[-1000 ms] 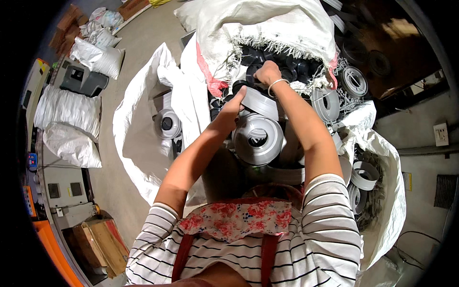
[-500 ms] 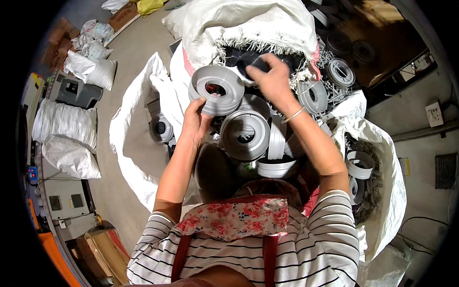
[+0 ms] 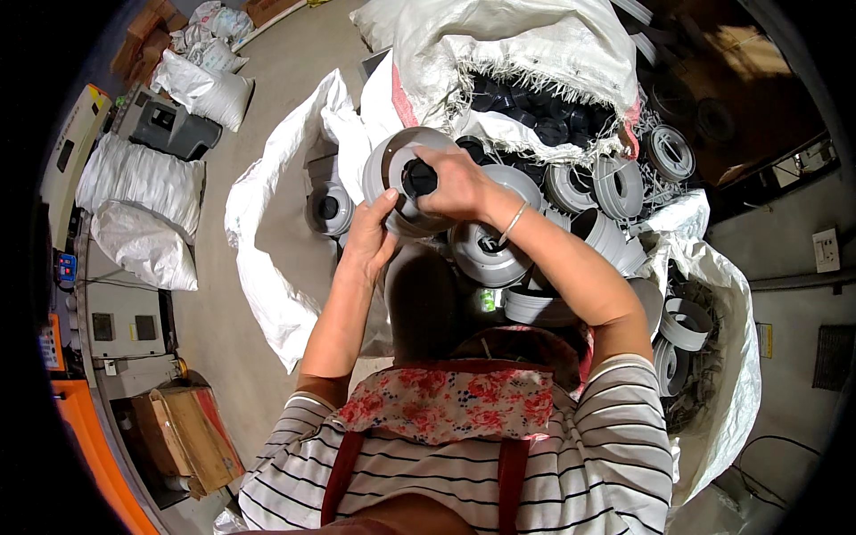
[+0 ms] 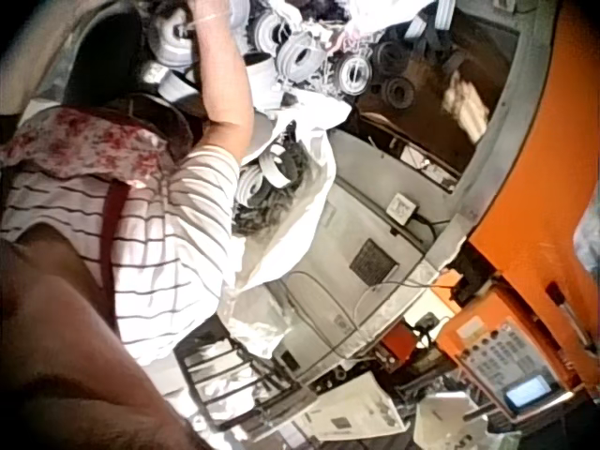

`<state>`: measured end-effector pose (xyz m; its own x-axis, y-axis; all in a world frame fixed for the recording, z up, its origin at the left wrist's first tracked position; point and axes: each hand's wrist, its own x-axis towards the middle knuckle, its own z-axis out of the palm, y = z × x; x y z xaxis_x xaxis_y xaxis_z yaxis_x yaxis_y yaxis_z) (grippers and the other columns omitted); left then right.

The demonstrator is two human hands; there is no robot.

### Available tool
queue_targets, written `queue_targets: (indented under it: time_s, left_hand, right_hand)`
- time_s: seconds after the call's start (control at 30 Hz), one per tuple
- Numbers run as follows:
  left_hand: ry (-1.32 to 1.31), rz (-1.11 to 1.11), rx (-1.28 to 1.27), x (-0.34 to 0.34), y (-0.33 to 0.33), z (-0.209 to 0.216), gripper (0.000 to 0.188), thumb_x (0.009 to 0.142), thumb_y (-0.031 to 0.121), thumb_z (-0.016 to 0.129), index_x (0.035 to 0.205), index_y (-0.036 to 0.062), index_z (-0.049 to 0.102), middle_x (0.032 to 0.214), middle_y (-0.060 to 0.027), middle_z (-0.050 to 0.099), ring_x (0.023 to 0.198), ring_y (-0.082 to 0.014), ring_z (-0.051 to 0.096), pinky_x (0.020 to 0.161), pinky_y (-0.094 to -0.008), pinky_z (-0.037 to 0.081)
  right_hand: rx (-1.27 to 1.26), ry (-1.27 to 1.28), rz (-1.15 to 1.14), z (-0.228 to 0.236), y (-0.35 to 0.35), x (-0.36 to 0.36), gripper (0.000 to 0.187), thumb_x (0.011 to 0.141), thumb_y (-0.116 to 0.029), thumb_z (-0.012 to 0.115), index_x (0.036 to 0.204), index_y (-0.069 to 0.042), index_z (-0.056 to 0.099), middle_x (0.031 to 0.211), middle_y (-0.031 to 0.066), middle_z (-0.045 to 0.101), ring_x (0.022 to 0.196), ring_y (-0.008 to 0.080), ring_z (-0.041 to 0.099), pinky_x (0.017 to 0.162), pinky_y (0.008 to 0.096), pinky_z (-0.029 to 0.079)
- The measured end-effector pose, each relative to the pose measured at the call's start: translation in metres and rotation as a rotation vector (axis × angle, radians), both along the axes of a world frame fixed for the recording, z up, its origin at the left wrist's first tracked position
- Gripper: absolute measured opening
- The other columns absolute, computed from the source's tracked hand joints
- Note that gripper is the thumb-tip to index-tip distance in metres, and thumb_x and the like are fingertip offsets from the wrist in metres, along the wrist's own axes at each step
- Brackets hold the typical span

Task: The person sits on the floor and repeatedly picks up grey circular plastic parts and black circular inserts from large white sacks. They insert the black pieces into the grey parts by hand and place the assembled units into a separate white sack. The process involves continuous picking, inserting, and placing of the components.

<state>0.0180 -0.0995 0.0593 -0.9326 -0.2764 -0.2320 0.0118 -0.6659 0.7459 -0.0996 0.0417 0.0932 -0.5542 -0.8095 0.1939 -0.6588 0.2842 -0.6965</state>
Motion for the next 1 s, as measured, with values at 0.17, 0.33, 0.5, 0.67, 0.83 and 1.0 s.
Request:
queue_targets:
  time_s: [0.17,0.33,0.5,0.67,0.83,1.0]
  left_hand:
    - [0.02,-0.074,-0.035,0.008,-0.017,0.001,0.045,0.084,0.016,0.064,0.119,-0.0068,0.049,0.111,-0.0139,0.06,0.097,-0.0216,0.06,0.087,-0.0353,0.05]
    - [0.006,-0.202,-0.06,0.019,-0.041,0.015,0.046,0.085,0.018,0.064,0.121,-0.0069,0.048,0.112,-0.0136,0.059,0.098,-0.0203,0.06,0.086,-0.0351,0.051]
    - [0.024,-0.205,0.006,0.029,-0.06,0.016,0.045,0.085,0.017,0.065,0.119,-0.0071,0.048,0.11,-0.0139,0.059,0.099,-0.0199,0.06,0.085,-0.0333,0.052]
    - [0.017,-0.166,0.052,0.042,-0.073,0.01,0.041,0.086,0.016,0.063,0.117,-0.0071,0.049,0.107,-0.0123,0.06,0.096,-0.0194,0.061,0.083,-0.0322,0.053]
    - [0.03,-0.105,0.171,0.053,-0.078,-0.009,0.033,0.086,0.013,0.06,0.112,-0.006,0.052,0.104,-0.0119,0.061,0.094,-0.0195,0.061,0.083,-0.0335,0.052]
    - [0.04,0.049,-0.325,0.06,-0.07,-0.008,0.023,0.086,0.01,0.061,0.106,0.0004,0.058,0.097,-0.0052,0.06,0.089,-0.0131,0.058,0.081,-0.0271,0.047]
  right_hand:
    - [0.116,0.201,0.123,0.004,-0.009,-0.001,0.066,0.062,-0.019,0.073,0.12,0.001,0.048,0.108,0.0209,0.054,0.106,0.0374,0.047,0.092,0.0402,0.04]
    - [0.09,0.477,0.324,0.008,-0.02,0.004,0.062,0.062,-0.009,0.073,0.118,-0.001,0.048,0.113,0.0176,0.05,0.106,0.0359,0.046,0.092,0.0405,0.043]
    - [-0.002,0.549,0.454,0.009,-0.037,0.006,0.062,0.06,-0.005,0.071,0.118,-0.003,0.048,0.11,0.0138,0.05,0.102,0.0344,0.047,0.087,0.0393,0.047]
    - [-0.041,0.536,0.573,0.004,-0.053,0.006,0.062,0.058,-0.003,0.07,0.116,-0.005,0.049,0.107,0.0115,0.05,0.099,0.035,0.047,0.086,0.0396,0.047]
    - [-0.057,0.36,0.548,-0.004,-0.071,0.007,0.066,0.056,-0.006,0.074,0.118,-0.01,0.05,0.105,0.014,0.05,0.101,0.0383,0.047,0.086,0.0441,0.044]
    - [-0.099,0.267,0.328,-0.015,-0.081,0.025,0.067,0.06,-0.016,0.079,0.12,-0.009,0.05,0.103,0.0177,0.051,0.096,0.0379,0.051,0.082,0.042,0.046]
